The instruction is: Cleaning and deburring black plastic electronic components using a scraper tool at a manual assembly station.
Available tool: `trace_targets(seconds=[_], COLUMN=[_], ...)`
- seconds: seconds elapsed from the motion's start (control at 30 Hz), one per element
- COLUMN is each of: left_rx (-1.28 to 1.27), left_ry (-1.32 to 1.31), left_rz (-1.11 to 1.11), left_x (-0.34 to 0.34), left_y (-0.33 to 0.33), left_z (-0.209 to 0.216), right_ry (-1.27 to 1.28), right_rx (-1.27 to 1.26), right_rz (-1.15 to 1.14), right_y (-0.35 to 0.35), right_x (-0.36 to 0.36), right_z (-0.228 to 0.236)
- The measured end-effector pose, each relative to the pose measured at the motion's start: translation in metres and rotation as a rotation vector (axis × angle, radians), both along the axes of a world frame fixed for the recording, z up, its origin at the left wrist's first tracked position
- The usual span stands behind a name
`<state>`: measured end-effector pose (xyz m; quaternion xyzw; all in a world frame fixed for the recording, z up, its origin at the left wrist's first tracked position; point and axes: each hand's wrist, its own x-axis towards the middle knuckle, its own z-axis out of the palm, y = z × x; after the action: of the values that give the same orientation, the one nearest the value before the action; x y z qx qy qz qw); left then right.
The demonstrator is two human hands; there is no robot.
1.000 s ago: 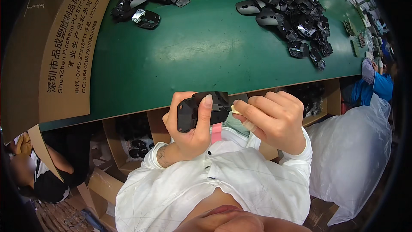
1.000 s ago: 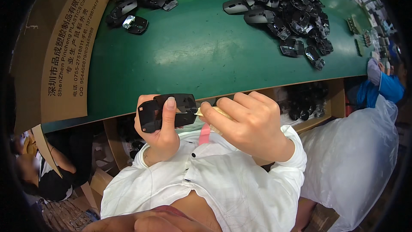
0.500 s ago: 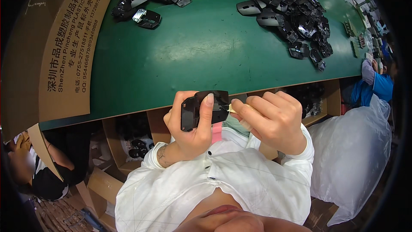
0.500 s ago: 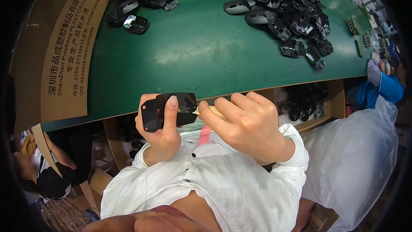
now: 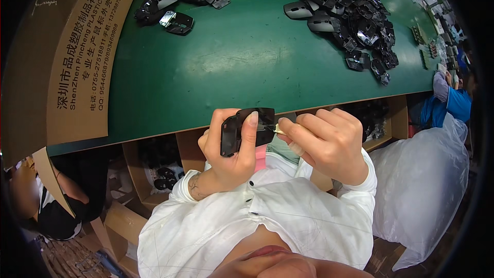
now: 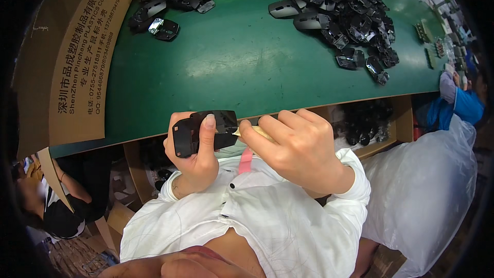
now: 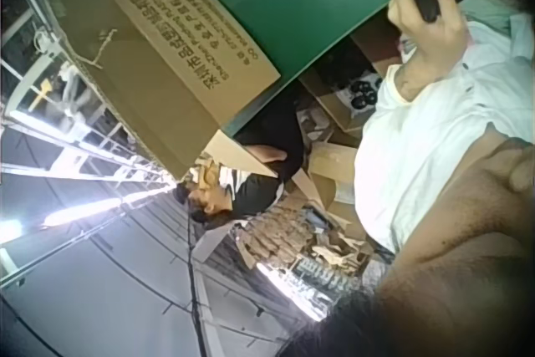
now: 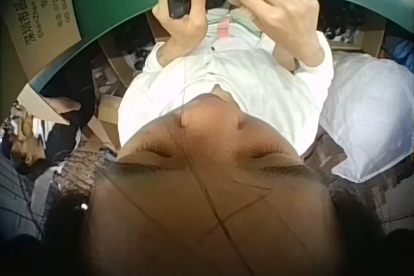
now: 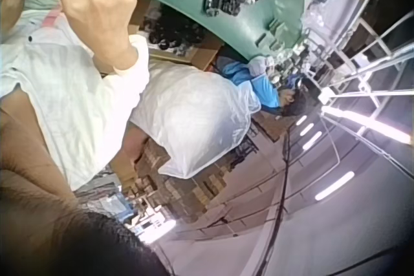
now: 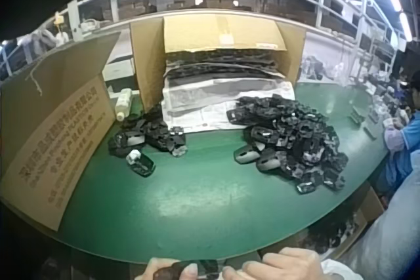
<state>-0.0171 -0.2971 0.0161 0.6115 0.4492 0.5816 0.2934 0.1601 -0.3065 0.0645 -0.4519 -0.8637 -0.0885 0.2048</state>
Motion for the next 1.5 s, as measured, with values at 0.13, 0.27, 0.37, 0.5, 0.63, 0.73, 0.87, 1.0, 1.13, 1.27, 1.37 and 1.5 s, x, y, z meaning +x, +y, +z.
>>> trace_targets(seconds=[0.13, 0.27, 0.37, 0.5, 0.63, 0.73, 0.87, 1.0, 1.13, 1.27, 1.37, 1.5], left_rx=[-0.026, 0.002, 0.048, 0.055, -0.066, 0.022, 0.050, 0.050, 0.054, 0.059, 0.057, 0.054], left_ry=[-0.002, 0.059, 0.070, 0.050, -0.027, -0.007, 0.003, 0.010, 0.021, 0.020, 0.023, 0.026], left_rz=[0.006, 0.027, 0.046, 0.070, 0.090, 0.062, 0.052, 0.048, 0.038, 0.036, 0.036, 0.037], left_x=[0.000, 0.001, -0.006, -0.011, -0.012, -0.010, -0.007, -0.008, -0.009, -0.008, -0.007, -0.006], left_y=[-0.001, 0.003, 0.002, 0.003, 0.002, 0.003, 0.001, 0.000, 0.000, 0.001, 0.000, 0.000], left_z=[0.001, 0.000, 0.007, 0.010, 0.007, 0.004, 0.004, 0.003, 0.001, 0.003, 0.003, 0.003], right_ry=[-0.009, -0.098, -0.234, -0.182, 0.091, 0.176, 0.206, 0.217, 0.211, 0.206, 0.197, 0.182], right_rx=[0.006, 0.133, 0.296, 0.177, -0.009, -0.028, -0.046, -0.080, -0.087, -0.074, -0.072, -0.057], right_rz=[-0.002, -0.084, -0.230, -0.435, -0.181, -0.061, 0.013, 0.043, 0.043, 0.032, 0.035, 0.037], right_y=[0.000, -0.003, 0.007, 0.016, 0.003, 0.000, 0.002, 0.003, 0.002, 0.002, 0.002, 0.003], right_x=[-0.002, -0.011, -0.007, 0.022, 0.012, 0.000, -0.002, -0.003, -0.002, -0.002, -0.002, -0.003], right_z=[-0.002, -0.004, -0.018, -0.005, 0.002, 0.006, 0.004, 0.002, 0.001, -0.001, -0.002, -0.003])
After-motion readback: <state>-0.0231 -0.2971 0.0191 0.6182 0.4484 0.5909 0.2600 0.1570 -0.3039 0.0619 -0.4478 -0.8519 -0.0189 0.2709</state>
